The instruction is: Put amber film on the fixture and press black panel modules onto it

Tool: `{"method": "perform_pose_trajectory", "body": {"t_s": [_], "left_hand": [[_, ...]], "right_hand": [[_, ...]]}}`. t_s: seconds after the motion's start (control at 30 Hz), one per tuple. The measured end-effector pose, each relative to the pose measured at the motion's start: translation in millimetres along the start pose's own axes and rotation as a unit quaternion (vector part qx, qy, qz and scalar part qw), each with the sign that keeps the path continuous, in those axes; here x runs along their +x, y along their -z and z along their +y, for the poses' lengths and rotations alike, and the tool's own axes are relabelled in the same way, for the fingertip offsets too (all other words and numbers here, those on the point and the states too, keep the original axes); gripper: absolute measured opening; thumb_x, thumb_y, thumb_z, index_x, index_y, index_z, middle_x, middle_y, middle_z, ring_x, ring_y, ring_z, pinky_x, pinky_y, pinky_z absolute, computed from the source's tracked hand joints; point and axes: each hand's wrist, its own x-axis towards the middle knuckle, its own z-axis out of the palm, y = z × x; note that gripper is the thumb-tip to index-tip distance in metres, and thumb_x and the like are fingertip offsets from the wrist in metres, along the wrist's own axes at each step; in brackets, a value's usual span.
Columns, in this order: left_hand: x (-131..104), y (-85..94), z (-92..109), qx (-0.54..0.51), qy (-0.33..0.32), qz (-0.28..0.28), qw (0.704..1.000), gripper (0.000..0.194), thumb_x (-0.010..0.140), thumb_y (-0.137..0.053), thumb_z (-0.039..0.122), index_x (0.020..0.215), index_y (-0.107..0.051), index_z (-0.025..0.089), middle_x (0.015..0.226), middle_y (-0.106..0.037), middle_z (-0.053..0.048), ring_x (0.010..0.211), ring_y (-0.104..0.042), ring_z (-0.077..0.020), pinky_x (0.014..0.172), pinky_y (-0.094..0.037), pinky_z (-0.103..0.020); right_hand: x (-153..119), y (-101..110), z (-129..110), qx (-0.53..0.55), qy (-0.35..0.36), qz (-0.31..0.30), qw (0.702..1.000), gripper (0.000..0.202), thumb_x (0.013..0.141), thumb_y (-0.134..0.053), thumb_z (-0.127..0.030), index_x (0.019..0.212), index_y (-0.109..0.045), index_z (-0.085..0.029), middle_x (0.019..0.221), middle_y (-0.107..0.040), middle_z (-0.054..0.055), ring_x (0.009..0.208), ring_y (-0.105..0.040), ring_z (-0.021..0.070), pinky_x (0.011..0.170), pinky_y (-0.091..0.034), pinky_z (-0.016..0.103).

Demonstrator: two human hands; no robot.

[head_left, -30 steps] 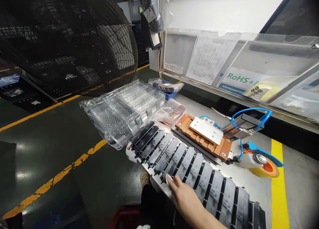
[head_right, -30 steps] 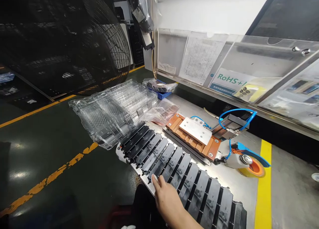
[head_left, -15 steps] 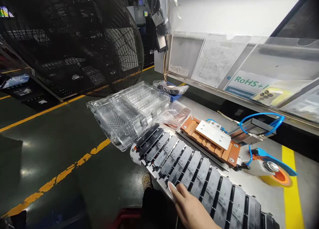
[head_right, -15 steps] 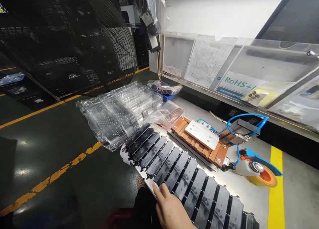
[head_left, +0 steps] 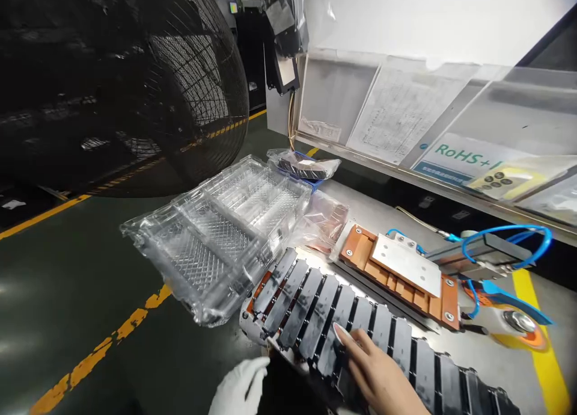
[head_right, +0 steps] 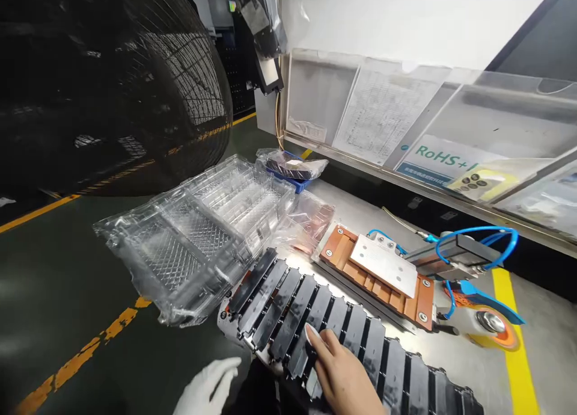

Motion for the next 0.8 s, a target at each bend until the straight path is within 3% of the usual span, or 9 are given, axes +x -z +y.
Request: {"method": "perform_pose_trajectory", "body": {"t_s": [0.07,0.13,0.2,0.33,0.47,0.57,0.8], "left_hand": [[23,30.4,3,-0.01,-0.097,0.14,0.985,0.031,0.096,-0.042,0.029,0.118,-0.064,0.03,0.117,-0.072,0.0,0.107,-0.066,-0.018,0.098,-0.051,-0.031],[45,53.5,12,-0.004,-0.183,0.257,0.949,0.031,0.095,-0.046,0.029,0.123,-0.06,0.027,0.12,-0.07,-0.003,0.11,-0.066,-0.0182,0.1,-0.052,-0.033],[64,67.0,23,0.013,-0.215,0.285,0.934,0.036,0.096,-0.046,0.027,0.132,-0.053,0.025,0.128,-0.066,-0.006,0.119,-0.061,-0.0186,0.104,-0.051,-0.037],[98,70.0,43,0.009,-0.183,0.207,0.961,0.048,0.098,-0.037,0.029,0.145,-0.039,0.017,0.145,-0.052,-0.012,0.135,-0.048,-0.021,0.112,-0.042,-0.043],[117,65.9,51,-0.077,-0.105,0.118,0.984,0.054,0.098,-0.033,0.036,0.148,-0.035,0.016,0.154,-0.041,-0.011,0.143,-0.035,-0.0221,0.121,-0.026,-0.047],[119,69.5,57,-0.121,-0.066,0.077,0.987,0.058,0.098,-0.031,0.042,0.148,-0.036,0.014,0.154,-0.041,-0.01,0.143,-0.035,-0.0205,0.122,-0.021,-0.043],[116,80.7,66,-0.201,-0.021,0.041,0.979,0.067,0.098,-0.022,0.051,0.146,-0.036,0.007,0.154,-0.04,-0.011,0.142,-0.036,-0.0166,0.122,-0.02,-0.035]], "right_hand": [[7,2,3,-0.013,-0.014,-0.002,1.0,0.054,0.092,-0.037,-0.012,0.144,-0.037,-0.026,0.104,-0.064,0.009,0.073,-0.072,0.0184,0.061,-0.06,0.027],[15,3,0,-0.029,-0.016,-0.006,0.999,0.053,0.093,-0.038,-0.012,0.144,-0.037,-0.024,0.103,-0.064,0.009,0.071,-0.071,0.0182,0.059,-0.06,0.027],[27,3,-7,-0.049,-0.004,-0.005,0.999,0.052,0.092,-0.037,-0.01,0.142,-0.04,-0.02,0.103,-0.065,0.011,0.072,-0.071,0.0193,0.06,-0.061,0.029],[62,-1,-19,-0.1,0.029,-0.013,0.994,0.049,0.089,-0.037,-0.005,0.137,-0.045,-0.01,0.098,-0.066,0.013,0.07,-0.069,0.021,0.061,-0.062,0.033],[86,-7,-13,-0.109,0.059,-0.035,0.992,0.047,0.088,-0.044,-0.005,0.134,-0.05,-0.009,0.095,-0.067,0.012,0.065,-0.067,0.0214,0.059,-0.061,0.036],[94,-7,-1,-0.112,0.075,-0.041,0.99,0.048,0.086,-0.046,-0.004,0.134,-0.051,-0.007,0.093,-0.067,0.012,0.065,-0.066,0.0226,0.059,-0.06,0.037],[119,9,40,-0.118,0.049,-0.021,0.992,0.044,0.09,-0.044,-0.007,0.133,-0.055,-0.009,0.094,-0.066,0.013,0.066,-0.067,0.023,0.061,-0.059,0.036]]}}
